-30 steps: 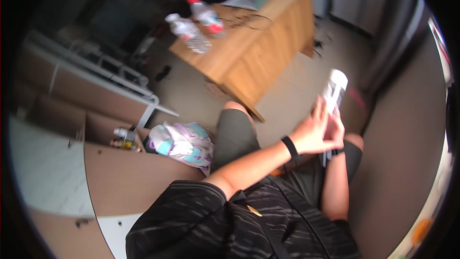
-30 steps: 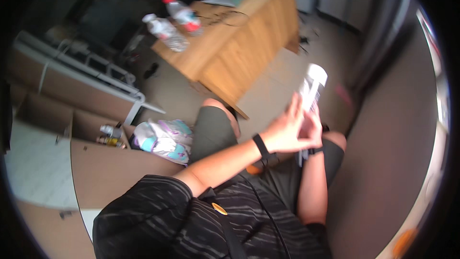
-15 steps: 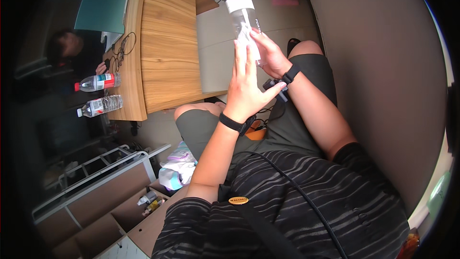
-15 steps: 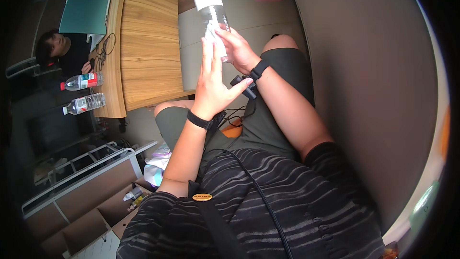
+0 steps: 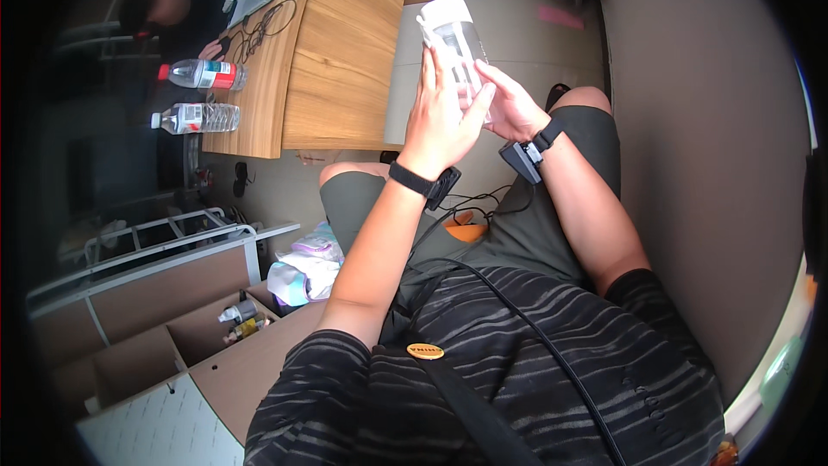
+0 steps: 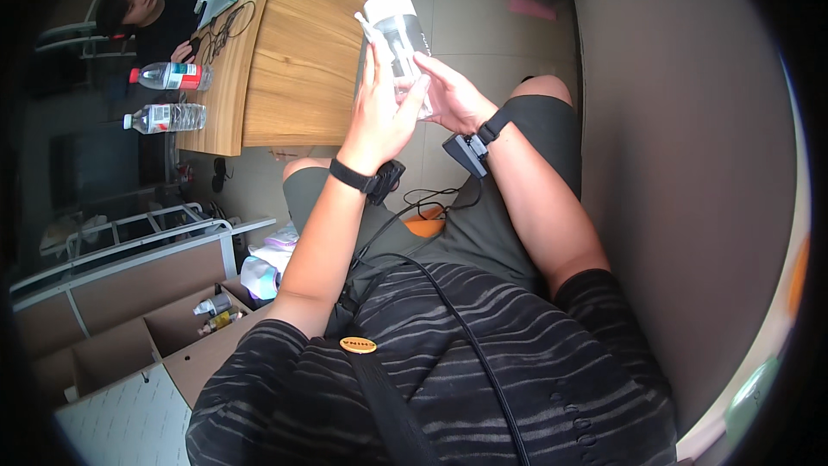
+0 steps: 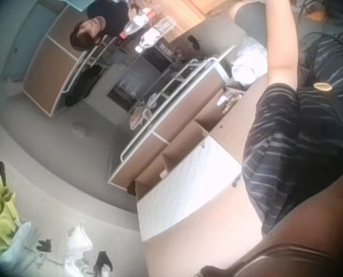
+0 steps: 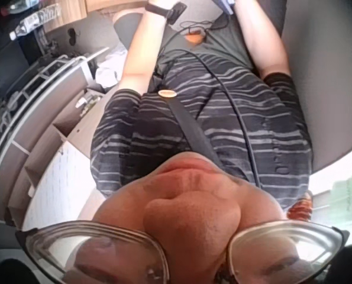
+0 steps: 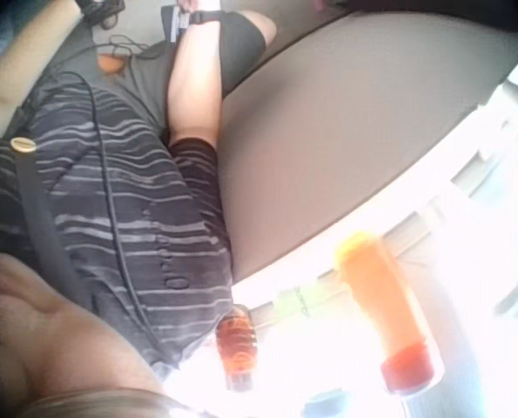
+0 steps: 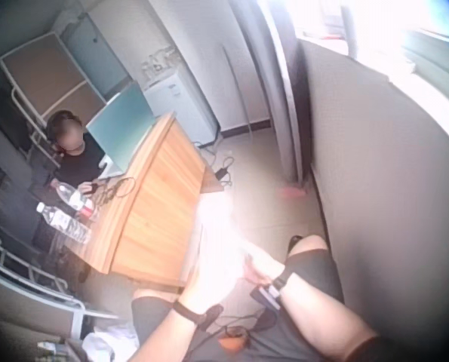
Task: The person removes a clear portable cup and its lid from a plastic wrapper and then attaches the lid to the cup body.
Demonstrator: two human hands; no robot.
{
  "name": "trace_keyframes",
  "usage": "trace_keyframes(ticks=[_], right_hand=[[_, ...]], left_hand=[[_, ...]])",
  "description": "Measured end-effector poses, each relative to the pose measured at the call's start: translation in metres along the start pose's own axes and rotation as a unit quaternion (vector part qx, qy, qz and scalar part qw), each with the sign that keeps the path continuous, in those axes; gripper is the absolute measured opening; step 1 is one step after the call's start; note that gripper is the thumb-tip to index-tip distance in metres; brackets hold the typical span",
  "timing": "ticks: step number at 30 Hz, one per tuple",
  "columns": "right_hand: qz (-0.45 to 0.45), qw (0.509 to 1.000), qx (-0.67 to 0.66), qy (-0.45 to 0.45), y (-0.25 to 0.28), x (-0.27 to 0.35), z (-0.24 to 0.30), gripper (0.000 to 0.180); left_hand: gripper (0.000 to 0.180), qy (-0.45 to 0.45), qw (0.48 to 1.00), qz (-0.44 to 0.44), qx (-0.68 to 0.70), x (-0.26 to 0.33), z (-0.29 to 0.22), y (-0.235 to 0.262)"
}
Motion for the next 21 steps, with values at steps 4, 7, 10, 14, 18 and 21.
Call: trace_keyframes(ticks=[4,7,10,14,18,21], right_hand=[[-0.005,0.998,0.003,0.061,0.010,-0.004,0.011,0.056],[-0.028,0.995,-0.007,0.092,0.015,-0.002,0.021,0.053],[-0.102,0.986,0.074,0.105,0.023,-0.004,0.016,0.054],[-0.061,0.992,0.055,0.091,0.022,-0.018,0.004,0.050],[-0.024,0.997,0.038,0.065,0.019,-0.021,-0.001,0.051],[-0.034,0.997,0.054,0.053,0.007,-0.015,-0.011,0.053]], left_hand=[[0.102,-0.050,0.994,-0.020,-0.093,0.004,-0.016,-0.012],[0.094,-0.137,0.980,0.009,-0.141,0.025,-0.046,-0.023],[0.090,-0.130,0.979,0.032,-0.156,0.040,-0.046,-0.022],[0.082,-0.131,0.975,0.014,-0.181,0.026,-0.028,-0.010],[0.083,-0.139,0.976,-0.014,-0.168,0.009,-0.029,0.005],[0.078,-0.143,0.967,-0.055,-0.203,-0.002,-0.020,0.022]])
Point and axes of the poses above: each hand's wrist, its own x-axis away from the middle knuckle, its own y-axis out of the back of the hand, z = x × y, the point moved 8 cm from there along -x, towards the middle knuckle, and after that the axes turned 4 degrees about -x, right-handed, at the moved point
